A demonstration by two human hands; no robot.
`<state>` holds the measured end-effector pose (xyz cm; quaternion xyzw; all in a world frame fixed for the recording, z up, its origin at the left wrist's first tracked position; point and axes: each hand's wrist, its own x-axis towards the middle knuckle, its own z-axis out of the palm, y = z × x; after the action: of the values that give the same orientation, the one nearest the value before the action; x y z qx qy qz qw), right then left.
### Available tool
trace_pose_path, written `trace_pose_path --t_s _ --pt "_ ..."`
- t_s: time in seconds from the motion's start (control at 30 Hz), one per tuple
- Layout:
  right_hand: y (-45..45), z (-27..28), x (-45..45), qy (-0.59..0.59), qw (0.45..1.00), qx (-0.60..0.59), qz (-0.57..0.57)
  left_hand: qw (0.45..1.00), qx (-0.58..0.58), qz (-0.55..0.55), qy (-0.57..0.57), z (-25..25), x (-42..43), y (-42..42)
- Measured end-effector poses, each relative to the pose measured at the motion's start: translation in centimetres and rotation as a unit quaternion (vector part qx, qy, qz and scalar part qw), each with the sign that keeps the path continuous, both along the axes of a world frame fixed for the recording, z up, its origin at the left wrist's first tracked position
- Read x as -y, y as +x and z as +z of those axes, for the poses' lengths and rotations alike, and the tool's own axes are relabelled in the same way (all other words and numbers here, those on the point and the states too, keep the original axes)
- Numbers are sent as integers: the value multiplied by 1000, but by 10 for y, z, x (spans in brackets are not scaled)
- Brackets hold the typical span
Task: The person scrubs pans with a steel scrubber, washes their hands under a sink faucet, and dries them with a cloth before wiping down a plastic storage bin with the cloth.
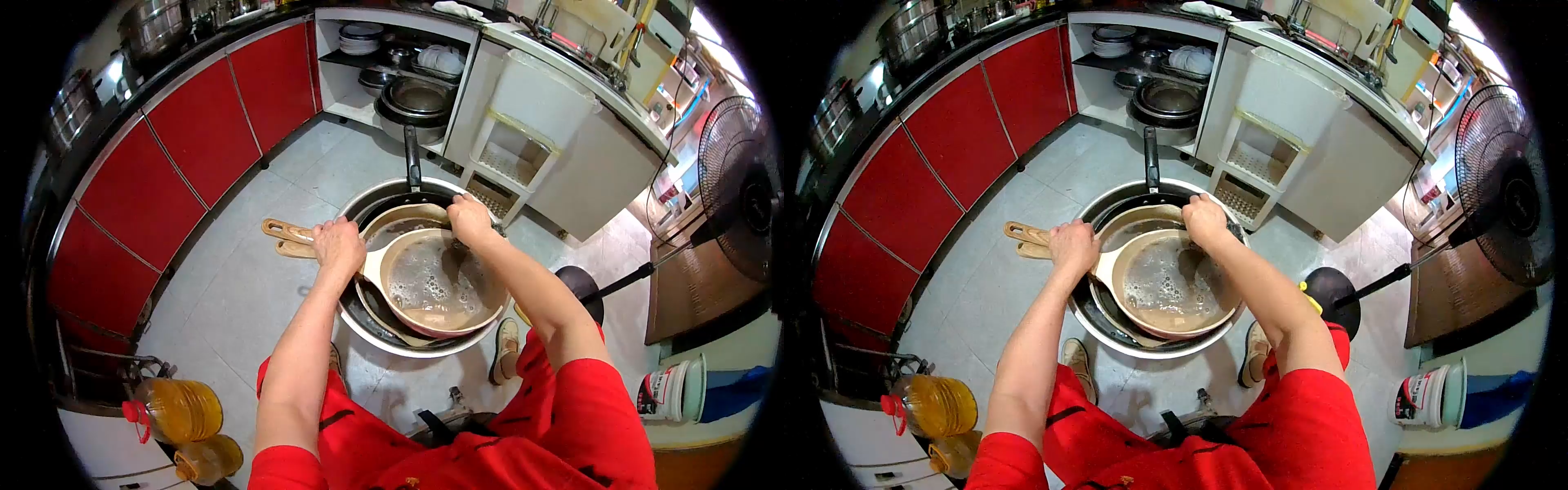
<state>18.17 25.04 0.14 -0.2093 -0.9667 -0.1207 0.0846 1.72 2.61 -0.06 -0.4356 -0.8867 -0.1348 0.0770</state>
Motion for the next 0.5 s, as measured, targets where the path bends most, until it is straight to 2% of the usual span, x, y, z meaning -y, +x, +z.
trace_pose_path --t_s 0.03,0.07,0.1,0.17,0.23,0.37,0.43,0.5 --pt "-1 0 -2 -21 1000 9 -21 1000 -4 2 -4 0 0 0" --pt "-8 -3 -6 -21 999 -47 -6 1000 -9 3 -10 1 0 0" --pt "-16 0 -6 -22 999 -48 -3 1000 -10 7 -11 2 0 1" --pt "-35 2 -2 -76 975 -191 81 1000 16 1 -3 3 0 3" --pt "-39 -5 -5 -75 969 -203 121 1000 19 2 -4 5 0 3" --pt "-11 -2 -8 -9 989 -115 89 1000 16 5 -1 3 -1 4" --pt "1 5 0 -6 1000 -23 -12 1000 6 2 6 1 -1 3" --pt "0 10 3 6 1000 16 -19 1000 9 1 23 0 -1 3"
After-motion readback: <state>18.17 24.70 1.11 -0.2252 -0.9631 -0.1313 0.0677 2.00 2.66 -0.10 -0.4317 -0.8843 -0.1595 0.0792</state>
